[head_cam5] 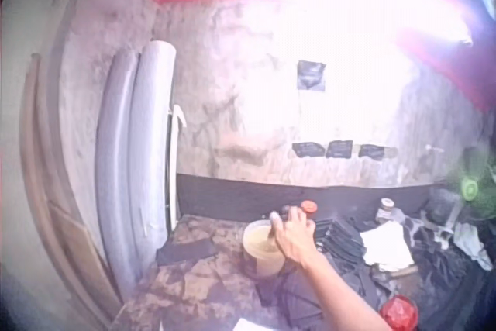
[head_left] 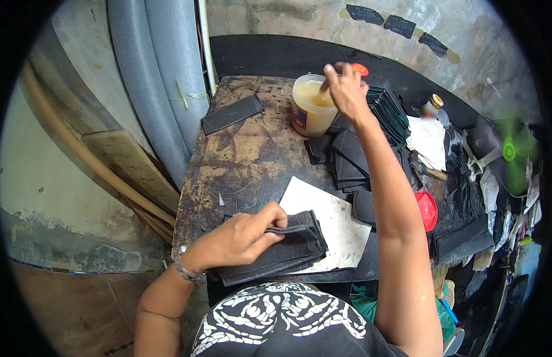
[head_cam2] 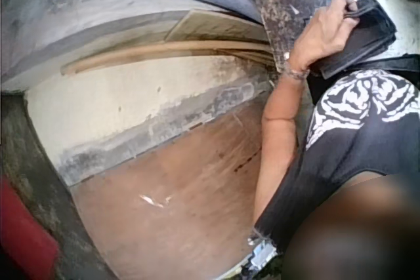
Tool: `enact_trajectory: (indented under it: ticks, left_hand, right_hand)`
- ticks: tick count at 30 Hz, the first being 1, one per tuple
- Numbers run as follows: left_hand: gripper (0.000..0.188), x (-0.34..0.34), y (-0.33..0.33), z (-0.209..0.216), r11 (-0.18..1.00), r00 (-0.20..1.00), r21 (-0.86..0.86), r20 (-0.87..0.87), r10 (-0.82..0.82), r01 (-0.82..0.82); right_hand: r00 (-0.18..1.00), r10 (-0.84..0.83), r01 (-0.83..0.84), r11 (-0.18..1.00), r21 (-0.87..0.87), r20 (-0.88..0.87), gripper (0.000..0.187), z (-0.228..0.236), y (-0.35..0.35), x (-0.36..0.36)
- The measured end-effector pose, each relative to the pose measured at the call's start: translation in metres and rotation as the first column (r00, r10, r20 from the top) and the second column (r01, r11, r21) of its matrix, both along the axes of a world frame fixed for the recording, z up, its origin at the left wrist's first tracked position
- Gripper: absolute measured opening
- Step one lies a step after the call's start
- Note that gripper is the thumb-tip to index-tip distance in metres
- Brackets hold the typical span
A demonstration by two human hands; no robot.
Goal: The person repeatedly picks up small black fabric pieces from a pile, folds them by hand, and places them into a neat stack on a white sheet. The person continues this process throughout the clip, handling one piece at a time.
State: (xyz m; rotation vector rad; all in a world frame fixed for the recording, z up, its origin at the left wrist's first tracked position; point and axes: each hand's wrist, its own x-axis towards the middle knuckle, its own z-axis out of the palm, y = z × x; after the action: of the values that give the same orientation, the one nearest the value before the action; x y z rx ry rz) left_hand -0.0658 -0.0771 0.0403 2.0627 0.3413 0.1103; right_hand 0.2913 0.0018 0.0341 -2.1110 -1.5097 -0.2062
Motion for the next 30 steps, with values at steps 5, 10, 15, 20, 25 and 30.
enact_trajectory:
  ticks: [5, 10, 15, 20, 25, 30]
  left_hand:
    - [0.05, -0.002, 0.025, 0.005, 0.956, 0.967, -0.156, 0.106, -0.233, 0.247]
    - [0.037, -0.006, 0.052, -0.001, 0.674, 0.955, -0.68, 0.149, -0.257, 0.287]
    - [0.035, 0.003, 0.095, 0.002, 0.841, 0.986, -0.52, 0.14, -0.088, 0.149]
    - [0.047, 0.049, 0.175, -0.036, 0.987, 0.992, 0.143, -0.089, 0.092, -0.079]
    - [0.069, 0.063, 0.145, -0.072, 0.693, 0.925, 0.711, -0.175, 0.336, -0.118]
    - [0.087, 0.023, 0.012, -0.002, 0.822, 0.979, 0.533, -0.085, -0.184, 0.201]
  right_hand:
    - [0.996, 0.01, -0.012, 1.0, 0.028, 0.087, 0.057, -0.003, -0.054, -0.019]
    - [0.969, 0.209, -0.217, 0.975, -0.047, -0.135, 0.045, -0.01, -0.146, -0.051]
    - [0.512, 0.459, -0.46, 0.86, 0.22, -0.726, 0.062, -0.032, -0.226, -0.104]
    - [0.615, 0.548, -0.417, 0.836, 0.355, -0.567, 0.085, -0.073, -0.246, -0.145]
    - [0.723, 0.421, -0.228, 0.894, 0.386, -0.548, 0.084, -0.093, -0.252, -0.17]
    - [0.67, 0.385, -0.128, 0.902, 0.413, -0.634, 0.082, -0.097, -0.257, -0.18]
